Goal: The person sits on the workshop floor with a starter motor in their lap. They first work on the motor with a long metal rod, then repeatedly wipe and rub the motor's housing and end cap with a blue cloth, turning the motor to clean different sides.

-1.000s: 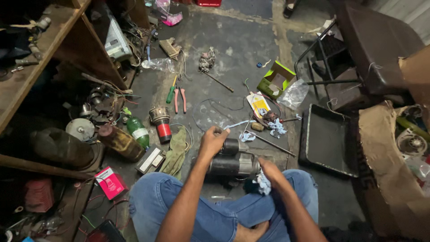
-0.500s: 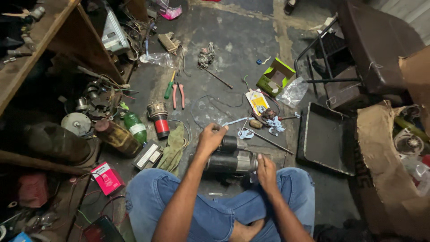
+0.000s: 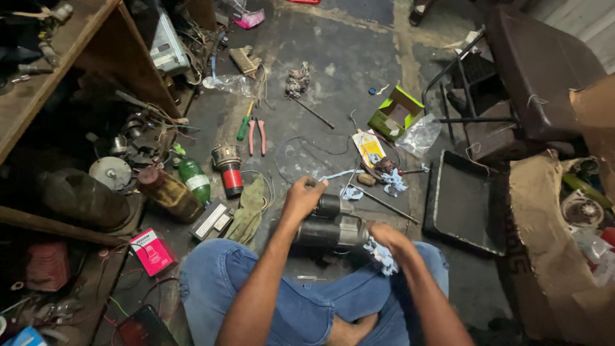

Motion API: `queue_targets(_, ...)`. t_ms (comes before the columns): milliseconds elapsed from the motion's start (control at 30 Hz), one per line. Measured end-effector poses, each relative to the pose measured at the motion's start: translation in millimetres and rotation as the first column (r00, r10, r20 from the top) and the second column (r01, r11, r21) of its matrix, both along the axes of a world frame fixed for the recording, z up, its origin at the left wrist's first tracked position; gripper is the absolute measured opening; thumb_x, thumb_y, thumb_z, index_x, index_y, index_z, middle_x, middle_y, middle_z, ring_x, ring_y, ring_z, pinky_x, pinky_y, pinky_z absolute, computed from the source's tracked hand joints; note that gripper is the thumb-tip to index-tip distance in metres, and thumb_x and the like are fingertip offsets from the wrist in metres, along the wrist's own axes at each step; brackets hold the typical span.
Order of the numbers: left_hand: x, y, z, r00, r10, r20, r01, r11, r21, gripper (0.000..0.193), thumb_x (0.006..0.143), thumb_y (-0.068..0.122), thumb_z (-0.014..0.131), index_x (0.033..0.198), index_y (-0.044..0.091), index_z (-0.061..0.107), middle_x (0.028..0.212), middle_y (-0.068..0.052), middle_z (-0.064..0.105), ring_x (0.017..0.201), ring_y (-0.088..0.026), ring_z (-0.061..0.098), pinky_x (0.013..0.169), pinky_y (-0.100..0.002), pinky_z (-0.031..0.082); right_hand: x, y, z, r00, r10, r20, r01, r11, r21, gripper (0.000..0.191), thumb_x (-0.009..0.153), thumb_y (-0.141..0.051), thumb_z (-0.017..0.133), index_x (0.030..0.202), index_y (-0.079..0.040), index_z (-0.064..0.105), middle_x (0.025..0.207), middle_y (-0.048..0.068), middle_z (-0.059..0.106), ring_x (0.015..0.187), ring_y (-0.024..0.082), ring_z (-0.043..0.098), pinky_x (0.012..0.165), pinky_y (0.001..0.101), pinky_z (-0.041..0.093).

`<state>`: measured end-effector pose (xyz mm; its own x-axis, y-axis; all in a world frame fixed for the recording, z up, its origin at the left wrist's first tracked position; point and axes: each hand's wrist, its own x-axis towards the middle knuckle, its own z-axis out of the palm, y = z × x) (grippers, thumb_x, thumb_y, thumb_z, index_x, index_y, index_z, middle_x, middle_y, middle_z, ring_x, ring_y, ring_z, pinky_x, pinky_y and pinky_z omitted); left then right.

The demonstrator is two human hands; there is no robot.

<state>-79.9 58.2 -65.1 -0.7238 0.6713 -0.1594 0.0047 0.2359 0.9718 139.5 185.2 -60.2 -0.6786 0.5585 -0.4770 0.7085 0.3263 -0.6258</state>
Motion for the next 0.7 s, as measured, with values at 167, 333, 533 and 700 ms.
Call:
queue_targets(167, -1, 4, -2, 1.0, 0.001, 0.017, 0.0, 1.0, -0.008, 0.046, 0.082, 0.045, 0.077, 0.096, 0.001, 0.072, 0.084, -0.013, 0.075, 0.077, -0.022, 0.071, 0.071, -0.037, 0.055, 6, -2, -5, 0.979, -0.168, -0.117, 0.171, 0.985, 0.023, 0.046, 0.099, -0.042, 0.052, 0.108, 0.001, 0.068, 0.105, 0.012, 0.071, 0.096, 0.023, 0.065, 0.086, 0.0391, 0.049)
queue_targets(333, -1, 1, -2, 0.998, 0.0, 0.06, 0.001, 1.0, -0.025, 0.045, 0.082, 0.045, 0.077, 0.097, 0.003, 0.071, 0.081, -0.013, 0.074, 0.075, -0.022, 0.071, 0.069, -0.037, 0.055, 36, -18, -13, 0.568, -0.7, -0.433, 0.725, 0.675, -0.138, 0.048, 0.11, -0.037, 0.057, 0.103, 0.009, 0.069, 0.093, 0.025, 0.066, 0.082, 0.033, 0.06, 0.074, 0.0466, 0.048)
queue_targets(533, -3, 1, -5, 1.0, -0.011, -0.001, 0.011, 0.999, -0.048, 0.045, 0.083, 0.045, 0.077, 0.094, 0.002, 0.072, 0.081, -0.014, 0.073, 0.075, -0.022, 0.07, 0.07, -0.037, 0.054, 31, -44, -58, 0.587, -0.558, -0.586, 0.686, 0.728, -0.006, 0.04, 0.102, -0.034, 0.054, 0.125, -0.001, 0.061, 0.107, 0.012, 0.068, 0.093, 0.021, 0.063, 0.083, 0.0356, 0.05)
queue_targets(700, -2, 1, -6, 1.0, 0.007, -0.026, -0.007, 1.0, -0.007, 0.045, 0.082, 0.046, 0.077, 0.093, 0.002, 0.073, 0.081, -0.013, 0.074, 0.076, -0.021, 0.07, 0.071, -0.037, 0.054, 31, -46, -71, 0.608, -0.297, -0.736, 0.508, 0.858, 0.073, 0.039, 0.109, -0.031, 0.05, 0.123, 0.002, 0.065, 0.114, 0.012, 0.07, 0.105, 0.022, 0.062, 0.093, 0.0343, 0.046)
